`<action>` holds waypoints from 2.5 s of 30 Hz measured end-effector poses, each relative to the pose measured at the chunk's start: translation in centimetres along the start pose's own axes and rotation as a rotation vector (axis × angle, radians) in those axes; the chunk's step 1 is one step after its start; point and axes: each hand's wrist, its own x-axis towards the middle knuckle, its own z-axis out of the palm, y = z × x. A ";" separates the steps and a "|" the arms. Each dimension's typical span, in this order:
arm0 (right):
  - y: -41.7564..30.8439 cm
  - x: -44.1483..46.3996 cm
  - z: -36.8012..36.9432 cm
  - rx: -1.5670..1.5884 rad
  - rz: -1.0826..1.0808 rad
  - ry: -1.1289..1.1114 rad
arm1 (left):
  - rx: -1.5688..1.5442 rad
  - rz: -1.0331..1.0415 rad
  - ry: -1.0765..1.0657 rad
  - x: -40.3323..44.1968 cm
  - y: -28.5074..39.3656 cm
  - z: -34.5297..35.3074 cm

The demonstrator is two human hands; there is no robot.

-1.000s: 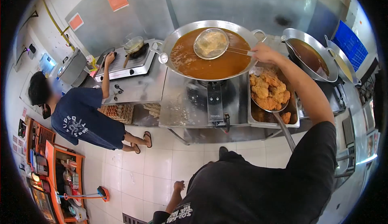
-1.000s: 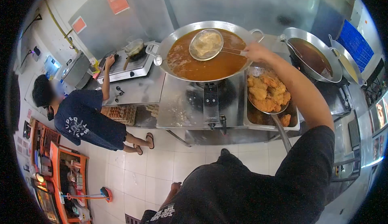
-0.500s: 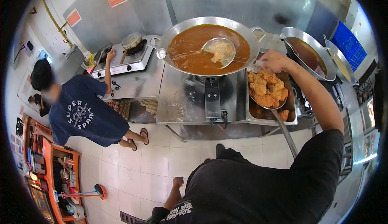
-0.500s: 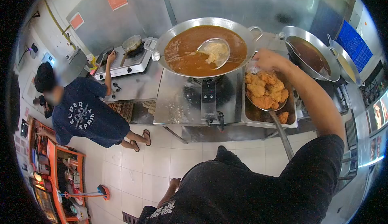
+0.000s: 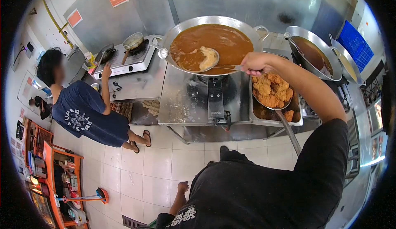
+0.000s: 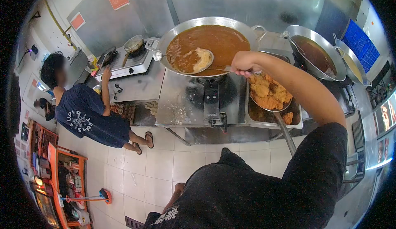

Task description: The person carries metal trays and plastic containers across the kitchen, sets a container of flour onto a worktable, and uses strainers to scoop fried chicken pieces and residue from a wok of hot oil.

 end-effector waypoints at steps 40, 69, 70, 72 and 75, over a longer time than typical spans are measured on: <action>-5.3 9.8 0.1 0.404 -0.240 0.277 | -0.246 -0.293 0.173 -3.9 -0.6 2.0; 2.7 -6.2 -2.5 0.398 -0.283 0.485 | -0.070 -0.156 -0.217 6.0 -2.8 1.8; 2.7 -6.7 -2.6 0.388 -0.371 0.519 | -0.206 -0.254 -0.203 5.8 -2.6 2.3; 3.0 -7.7 -2.6 0.492 -0.433 0.507 | -0.340 0.190 -0.164 5.6 -2.0 2.1; 5.4 -6.1 -1.5 0.458 -0.390 0.454 | -0.842 -0.298 0.023 1.3 6.0 1.6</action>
